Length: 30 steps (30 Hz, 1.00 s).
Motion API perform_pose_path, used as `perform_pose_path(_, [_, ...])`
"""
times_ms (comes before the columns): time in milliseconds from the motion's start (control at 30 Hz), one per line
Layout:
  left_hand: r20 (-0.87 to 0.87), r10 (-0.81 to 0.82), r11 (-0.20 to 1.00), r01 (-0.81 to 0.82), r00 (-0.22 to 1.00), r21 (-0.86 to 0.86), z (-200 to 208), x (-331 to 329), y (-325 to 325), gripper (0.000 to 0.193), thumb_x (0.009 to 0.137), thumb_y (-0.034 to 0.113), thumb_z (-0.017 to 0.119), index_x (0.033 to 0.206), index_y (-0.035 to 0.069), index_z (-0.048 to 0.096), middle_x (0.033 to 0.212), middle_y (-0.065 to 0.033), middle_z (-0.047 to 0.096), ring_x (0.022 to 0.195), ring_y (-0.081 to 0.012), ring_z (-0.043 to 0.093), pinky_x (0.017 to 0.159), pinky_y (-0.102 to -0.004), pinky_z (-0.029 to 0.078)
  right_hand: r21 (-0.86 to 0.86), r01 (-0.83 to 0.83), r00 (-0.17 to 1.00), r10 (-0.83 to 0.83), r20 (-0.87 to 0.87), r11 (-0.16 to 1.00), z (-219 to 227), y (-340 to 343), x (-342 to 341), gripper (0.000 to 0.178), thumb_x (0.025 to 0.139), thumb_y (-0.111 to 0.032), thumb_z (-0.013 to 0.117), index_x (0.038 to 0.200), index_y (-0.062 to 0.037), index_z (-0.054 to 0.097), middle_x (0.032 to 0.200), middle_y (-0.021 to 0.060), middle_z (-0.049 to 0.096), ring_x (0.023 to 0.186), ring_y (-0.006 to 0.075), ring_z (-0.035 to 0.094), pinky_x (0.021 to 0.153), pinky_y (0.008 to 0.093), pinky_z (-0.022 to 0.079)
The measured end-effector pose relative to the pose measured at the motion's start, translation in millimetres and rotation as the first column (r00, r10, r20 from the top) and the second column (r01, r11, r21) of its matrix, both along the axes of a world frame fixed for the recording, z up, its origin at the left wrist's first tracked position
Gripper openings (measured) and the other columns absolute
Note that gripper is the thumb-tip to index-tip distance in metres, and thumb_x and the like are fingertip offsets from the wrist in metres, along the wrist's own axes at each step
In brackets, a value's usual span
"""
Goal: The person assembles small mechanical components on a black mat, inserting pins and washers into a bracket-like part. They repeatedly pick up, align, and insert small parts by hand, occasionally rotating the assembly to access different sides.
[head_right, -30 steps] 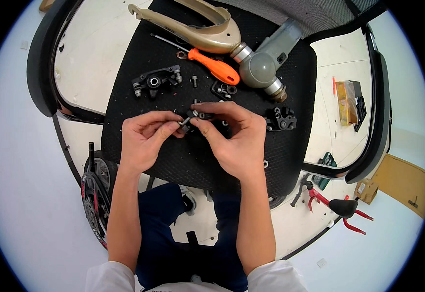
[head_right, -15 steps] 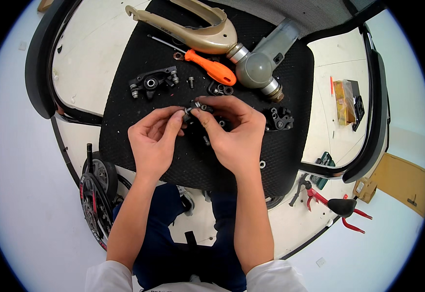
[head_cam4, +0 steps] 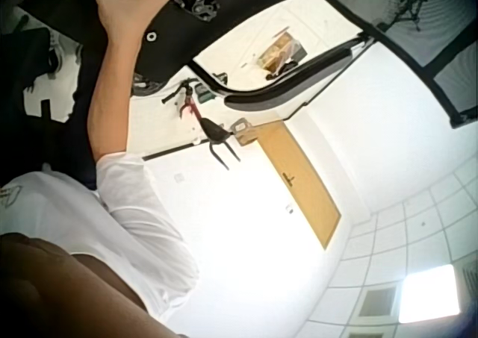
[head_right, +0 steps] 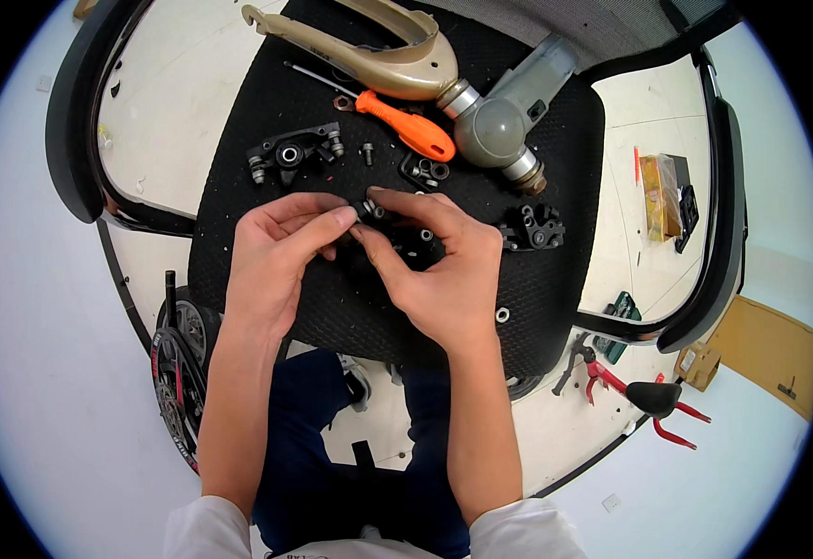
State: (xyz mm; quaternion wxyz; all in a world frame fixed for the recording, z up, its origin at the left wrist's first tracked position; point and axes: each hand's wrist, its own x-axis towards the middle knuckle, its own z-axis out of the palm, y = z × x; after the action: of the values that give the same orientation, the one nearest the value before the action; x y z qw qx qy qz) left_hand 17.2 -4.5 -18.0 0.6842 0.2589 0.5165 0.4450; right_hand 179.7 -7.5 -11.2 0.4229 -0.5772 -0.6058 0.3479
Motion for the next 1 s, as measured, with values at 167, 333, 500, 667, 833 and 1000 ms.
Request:
perform_pose_path(167, [-0.094,-0.017,0.997,0.024,0.995,0.071,1.7,2.3,-1.1,0.02,0.087,0.01,0.075,0.102,-0.002,0.074,0.093,-0.0076,0.075,0.08,-0.0093,0.067,0.068,-0.0228,0.048,-0.017,-0.005,1.0,0.004,-0.014,1.0,-0.1,1.7,2.2,0.024,0.076,-0.002,0.08,0.1,0.0001,0.075,0.094,0.0119,0.075,0.081,0.0178,0.073,0.077,0.0274,0.057])
perform_pose_path(333, [-0.14,0.014,0.975,0.017,0.99,0.22,-2.7,5.5,-10.8,0.022,0.086,0.003,0.075,0.106,-0.006,0.073,0.096,-0.0122,0.074,0.085,-0.013,0.071,0.078,-0.0243,0.055,-0.035,-0.012,0.999,0.01,-0.052,0.999,0.4,4.6,7.2,0.02,0.077,-0.002,0.079,0.097,-0.0005,0.076,0.093,0.0114,0.076,0.081,0.0174,0.073,0.075,0.027,0.056])
perform_pose_path(500, [-0.298,0.057,0.942,0.048,0.953,0.333,-3.5,4.1,-16.2,0.023,0.085,-0.003,0.074,0.107,-0.008,0.072,0.101,-0.0144,0.073,0.09,-0.0162,0.073,0.082,-0.0262,0.058,-0.03,-0.027,0.999,0.025,-0.042,0.999,2.8,5.7,11.0,0.02,0.076,-0.001,0.078,0.096,-0.0014,0.077,0.09,0.0116,0.076,0.08,0.0186,0.073,0.074,0.0272,0.055])
perform_pose_path(667, [-0.394,0.11,0.908,0.069,0.913,0.414,-9.7,0.4,-17.1,0.019,0.084,-0.004,0.074,0.103,-0.006,0.074,0.098,-0.0128,0.074,0.087,-0.0162,0.073,0.078,-0.0243,0.058,0.108,-0.13,0.984,0.115,0.139,0.986,6.1,10.2,9.3,0.019,0.075,0.001,0.077,0.094,-0.0015,0.076,0.09,0.0116,0.075,0.082,0.0233,0.072,0.075,0.0299,0.056])
perform_pose_path(833, [-0.497,0.21,0.831,0.114,0.842,0.544,-18.6,-1.5,-18.5,0.017,0.079,-0.003,0.075,0.097,-0.002,0.076,0.092,-0.0119,0.074,0.08,-0.0162,0.074,0.072,-0.024,0.058,0.121,-0.213,0.952,0.178,0.247,0.969,17.5,9.7,4.2,0.019,0.075,0.002,0.075,0.094,-0.0019,0.075,0.092,0.0125,0.074,0.086,0.0265,0.071,0.076,0.0318,0.055])
perform_pose_path(1000, [-0.588,0.331,0.717,0.208,0.738,0.665,-23.1,-1.4,-15.7,0.019,0.075,-0.003,0.076,0.094,0.0,0.076,0.09,-0.011,0.074,0.076,-0.018,0.074,0.069,-0.0246,0.057,0.114,-0.148,0.977,0.126,0.174,0.982,11.1,9.1,-0.7,0.018,0.076,0.001,0.074,0.094,-0.0021,0.075,0.093,0.0132,0.073,0.084,0.0284,0.07,0.077,0.0331,0.055])
